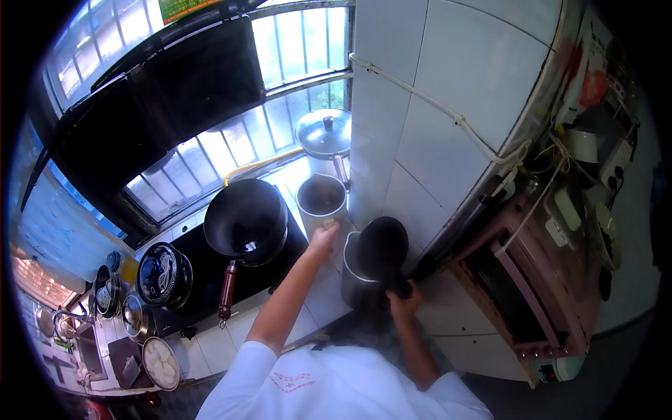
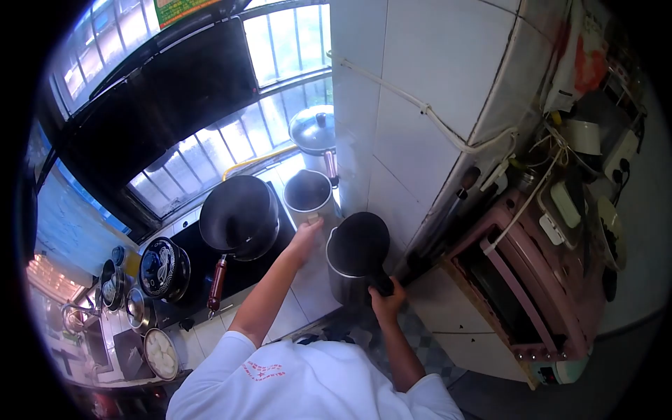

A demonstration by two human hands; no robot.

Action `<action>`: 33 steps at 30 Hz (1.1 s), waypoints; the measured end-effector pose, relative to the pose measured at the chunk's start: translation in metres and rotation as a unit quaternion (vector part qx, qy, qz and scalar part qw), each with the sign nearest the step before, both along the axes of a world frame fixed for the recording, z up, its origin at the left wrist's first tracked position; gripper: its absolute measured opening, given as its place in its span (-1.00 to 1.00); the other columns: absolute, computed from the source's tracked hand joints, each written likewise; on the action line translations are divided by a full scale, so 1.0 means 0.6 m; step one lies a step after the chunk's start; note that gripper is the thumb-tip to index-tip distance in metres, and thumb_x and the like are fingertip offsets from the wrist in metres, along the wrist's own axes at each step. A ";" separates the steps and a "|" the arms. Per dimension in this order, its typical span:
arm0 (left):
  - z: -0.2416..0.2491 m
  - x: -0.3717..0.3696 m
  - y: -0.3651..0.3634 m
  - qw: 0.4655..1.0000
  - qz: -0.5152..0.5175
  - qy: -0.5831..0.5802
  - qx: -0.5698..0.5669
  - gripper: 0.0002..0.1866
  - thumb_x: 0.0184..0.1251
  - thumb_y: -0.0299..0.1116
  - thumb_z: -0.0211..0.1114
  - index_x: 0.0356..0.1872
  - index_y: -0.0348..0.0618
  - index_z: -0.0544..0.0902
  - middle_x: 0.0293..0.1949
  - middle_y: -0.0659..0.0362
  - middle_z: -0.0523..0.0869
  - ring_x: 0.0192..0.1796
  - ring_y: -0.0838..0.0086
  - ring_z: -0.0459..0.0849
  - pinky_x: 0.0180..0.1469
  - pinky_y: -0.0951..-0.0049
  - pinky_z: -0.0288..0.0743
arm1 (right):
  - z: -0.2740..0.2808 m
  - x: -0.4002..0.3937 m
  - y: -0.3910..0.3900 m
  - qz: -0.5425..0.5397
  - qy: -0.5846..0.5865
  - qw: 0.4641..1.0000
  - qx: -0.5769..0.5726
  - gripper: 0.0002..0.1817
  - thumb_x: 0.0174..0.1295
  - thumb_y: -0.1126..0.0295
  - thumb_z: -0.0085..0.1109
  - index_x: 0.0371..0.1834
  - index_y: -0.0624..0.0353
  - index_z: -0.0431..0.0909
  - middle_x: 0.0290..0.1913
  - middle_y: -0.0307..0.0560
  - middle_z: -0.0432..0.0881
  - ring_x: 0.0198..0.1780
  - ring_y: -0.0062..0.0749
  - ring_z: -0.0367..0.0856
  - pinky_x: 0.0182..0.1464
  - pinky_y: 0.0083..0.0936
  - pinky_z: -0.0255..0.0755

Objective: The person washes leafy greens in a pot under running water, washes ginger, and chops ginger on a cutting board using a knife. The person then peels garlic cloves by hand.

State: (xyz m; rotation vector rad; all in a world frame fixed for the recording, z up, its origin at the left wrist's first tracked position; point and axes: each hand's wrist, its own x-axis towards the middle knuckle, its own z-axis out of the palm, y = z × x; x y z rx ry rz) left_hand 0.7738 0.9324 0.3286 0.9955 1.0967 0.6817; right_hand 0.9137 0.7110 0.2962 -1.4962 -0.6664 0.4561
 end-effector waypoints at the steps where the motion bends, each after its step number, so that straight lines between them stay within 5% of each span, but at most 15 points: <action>1: 0.004 -0.003 0.006 1.000 0.001 0.019 0.003 -0.48 0.16 -0.04 0.22 -0.07 -0.31 0.43 -0.43 0.21 0.47 -0.47 0.45 0.45 -0.53 0.34 0.31 | -0.003 -0.002 0.008 0.004 0.000 1.000 0.006 -0.78 -0.29 0.51 0.27 -0.59 0.25 0.39 -0.61 -0.27 0.42 -0.49 -0.62 0.40 -0.41 -0.56 0.30; 9: 0.020 -0.021 0.026 0.997 -0.060 0.040 -0.038 -0.45 0.15 -0.01 0.23 -0.07 -0.32 0.40 -0.54 0.24 0.32 -0.53 0.48 0.33 -0.46 0.28 0.37 | -0.025 -0.020 0.057 -0.020 -0.063 0.997 0.041 -0.75 -0.29 0.49 0.30 -0.56 0.27 0.39 -0.63 -0.13 0.40 -0.53 -0.43 0.45 -0.41 -0.48 0.33; 14: 0.041 -0.024 0.018 0.996 -0.072 0.052 -0.026 -0.37 0.15 -0.02 0.23 0.05 -0.37 0.35 -0.11 -0.01 0.44 -0.13 0.20 0.48 -0.01 -0.09 0.36 | -0.039 -0.019 0.073 -0.032 -0.127 0.989 0.073 -0.74 -0.27 0.49 0.29 -0.55 0.26 0.38 -0.63 -0.13 0.39 -0.53 -0.42 0.45 -0.45 -0.46 0.30; 17: 0.035 -0.033 0.030 0.994 -0.101 0.040 -0.030 -0.34 0.15 -0.03 0.23 0.10 -0.39 0.31 0.06 -0.10 0.39 0.05 0.09 0.43 0.03 -0.13 0.33 | -0.041 -0.005 0.084 -0.012 -0.128 0.988 0.083 -0.75 -0.25 0.50 0.28 -0.55 0.26 0.36 -0.63 -0.12 0.38 -0.54 -0.40 0.44 -0.47 -0.45 0.28; 18: 0.041 -0.035 0.025 0.995 -0.085 0.050 -0.023 -0.40 0.12 -0.01 0.22 0.03 -0.28 0.37 -0.12 0.06 0.42 -0.09 0.26 0.42 -0.08 0.12 0.36 | -0.041 0.001 0.088 0.009 -0.122 0.989 0.087 -0.75 -0.24 0.50 0.27 -0.56 0.26 0.35 -0.64 -0.11 0.38 -0.55 -0.39 0.44 -0.48 -0.44 0.28; 23: 0.031 -0.042 0.037 0.994 -0.091 0.060 0.005 -0.29 0.16 0.02 0.19 0.17 -0.34 0.27 0.07 -0.05 0.38 0.03 0.18 0.41 0.04 0.07 0.31 | -0.033 0.003 0.092 0.024 -0.139 0.987 0.081 -0.80 -0.20 0.53 0.24 -0.51 0.27 0.40 -0.59 -0.08 0.44 -0.49 -0.38 0.48 -0.38 -0.45 0.33; 26: 0.047 -0.039 0.017 0.995 -0.086 0.042 -0.004 -0.29 0.17 -0.01 0.19 0.20 -0.33 0.23 0.24 -0.10 0.23 0.27 0.08 0.20 0.20 -0.17 0.11 | -0.034 0.006 0.090 0.041 -0.145 0.986 0.070 -0.79 -0.19 0.52 0.24 -0.47 0.27 0.41 -0.58 -0.07 0.45 -0.47 -0.33 0.50 -0.36 -0.42 0.36; 29: 0.040 -0.034 -0.009 0.998 -0.031 0.050 -0.013 -0.24 0.13 0.00 0.22 0.20 -0.37 0.21 0.22 -0.12 0.27 0.26 0.12 0.25 0.24 0.04 0.14 | -0.034 0.010 0.076 0.054 -0.183 0.980 0.056 -0.70 -0.17 0.46 0.27 -0.37 0.25 0.38 -0.53 -0.03 0.44 -0.44 -0.25 0.51 -0.36 -0.38 0.36; 33: -0.079 -0.044 -0.057 0.963 0.126 0.112 0.210 -0.27 0.05 -0.20 0.28 0.19 -0.42 0.22 0.16 -0.15 0.36 0.21 0.20 0.36 0.21 0.35 0.22 | -0.053 0.017 0.008 0.049 -0.280 0.958 0.024 -0.47 -0.10 0.36 0.30 -0.07 0.27 0.30 -0.19 0.06 0.46 -0.17 -0.15 0.48 -0.17 -0.36 0.39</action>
